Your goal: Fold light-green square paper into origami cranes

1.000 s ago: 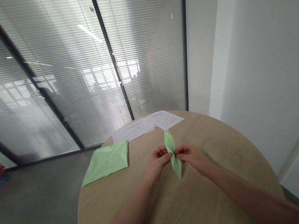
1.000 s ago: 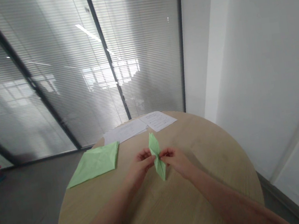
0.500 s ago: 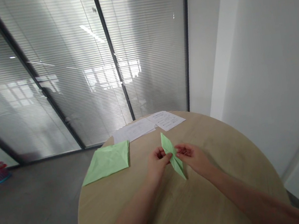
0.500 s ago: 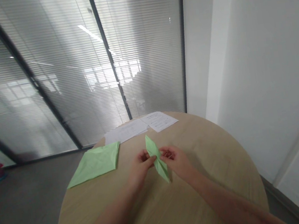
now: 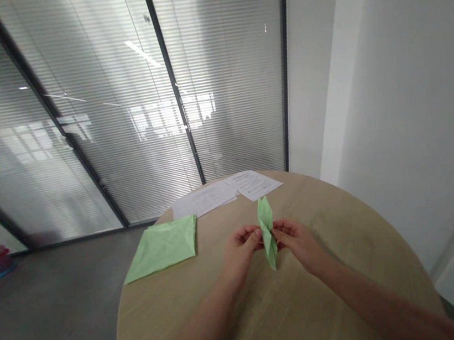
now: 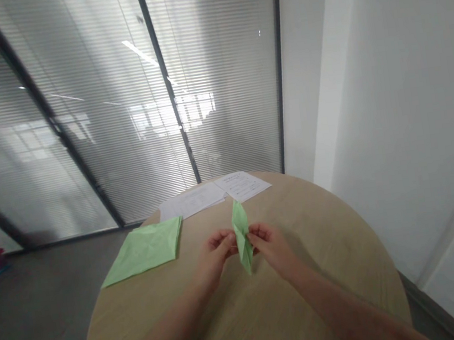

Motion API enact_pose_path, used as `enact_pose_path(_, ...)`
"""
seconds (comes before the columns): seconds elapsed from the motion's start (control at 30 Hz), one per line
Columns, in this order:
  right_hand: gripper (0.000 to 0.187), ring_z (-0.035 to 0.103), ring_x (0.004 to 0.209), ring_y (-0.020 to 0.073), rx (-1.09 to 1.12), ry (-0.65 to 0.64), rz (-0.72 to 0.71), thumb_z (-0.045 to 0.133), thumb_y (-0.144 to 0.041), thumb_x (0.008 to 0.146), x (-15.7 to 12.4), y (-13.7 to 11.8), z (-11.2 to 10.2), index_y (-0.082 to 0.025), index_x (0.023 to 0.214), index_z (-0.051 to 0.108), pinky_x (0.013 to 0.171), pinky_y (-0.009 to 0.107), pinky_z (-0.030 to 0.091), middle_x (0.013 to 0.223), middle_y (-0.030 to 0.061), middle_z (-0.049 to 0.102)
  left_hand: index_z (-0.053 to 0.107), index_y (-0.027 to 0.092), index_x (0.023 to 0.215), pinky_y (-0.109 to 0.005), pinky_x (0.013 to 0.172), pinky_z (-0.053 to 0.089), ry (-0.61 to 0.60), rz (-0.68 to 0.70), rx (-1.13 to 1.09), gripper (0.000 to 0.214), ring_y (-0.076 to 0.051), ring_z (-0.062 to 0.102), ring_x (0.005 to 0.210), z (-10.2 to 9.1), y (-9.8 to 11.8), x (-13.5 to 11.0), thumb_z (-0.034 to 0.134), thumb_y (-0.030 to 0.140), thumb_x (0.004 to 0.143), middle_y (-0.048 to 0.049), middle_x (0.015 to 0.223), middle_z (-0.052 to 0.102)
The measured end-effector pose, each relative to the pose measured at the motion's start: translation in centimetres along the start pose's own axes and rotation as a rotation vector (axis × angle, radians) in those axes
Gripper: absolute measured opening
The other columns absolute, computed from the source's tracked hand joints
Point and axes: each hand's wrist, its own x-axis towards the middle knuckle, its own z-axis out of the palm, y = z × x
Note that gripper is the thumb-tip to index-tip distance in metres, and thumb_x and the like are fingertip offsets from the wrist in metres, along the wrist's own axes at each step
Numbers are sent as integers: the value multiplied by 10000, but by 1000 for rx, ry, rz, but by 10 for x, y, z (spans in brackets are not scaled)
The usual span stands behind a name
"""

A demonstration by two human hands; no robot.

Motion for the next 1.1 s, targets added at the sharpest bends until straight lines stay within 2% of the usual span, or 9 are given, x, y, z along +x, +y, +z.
enact_pose_path(0.1,382,666,716,205,94,3,41,794,-484,717,-2,-3,2,-223,959,652,656,337,535,845,35,726,733,145,815,-347,762,541,-22,-13,40,375,-190,670,715,-2,-2,1,903,437,652,-57,764,734)
enact_pose_path(0.27,345,636,627,177,156,-13,76,801,-415,718,-4,-4,5,-235,841,534,584,297,492,708,-26,653,650,162,748,-295,673,505,-8,-2,87,414,-150,616,658,-1,-6,1,909,466,636,-12,709,662)
enact_pose_path(0.4,299,598,604,153,149,-37,73,784,-384,713,-3,-3,4,-220,786,545,579,289,489,677,-35,606,582,182,753,-290,666,495,-14,9,80,458,-148,600,670,-1,-9,0,895,500,652,9,715,621)
enact_pose_path(0.57,280,600,621,155,132,-28,69,762,-362,698,-3,-1,2,-224,778,532,593,292,481,700,-30,610,585,189,763,-270,641,440,21,68,163,428,-148,572,675,-4,-13,2,883,485,675,10,702,598)
enact_pose_path(0.67,293,589,619,154,138,-20,62,760,-363,696,-3,1,2,-227,764,508,587,285,465,694,-34,603,579,191,769,-280,688,461,27,107,142,446,-166,605,754,-4,-13,3,905,470,647,-15,797,645)
enact_pose_path(0.73,293,583,619,152,129,-30,57,756,-367,698,-3,1,2,-227,748,503,589,284,461,690,-33,601,549,193,762,-302,720,490,-18,62,77,474,-176,629,771,-2,-11,1,909,475,640,-23,831,667)
enact_pose_path(0.87,243,570,613,146,89,-60,52,734,-365,708,-4,2,2,-226,717,536,600,283,466,667,-36,587,488,197,739,-333,721,527,-76,-61,-1,505,-167,638,702,1,-11,-2,903,473,658,5,740,649)
enact_pose_path(1.1,174,577,633,160,-14,-82,49,710,-357,723,-4,1,1,-222,711,601,634,299,488,660,-23,595,446,200,683,-300,676,505,-76,-37,-6,527,-144,600,653,-1,-9,-1,914,439,643,31,675,599)
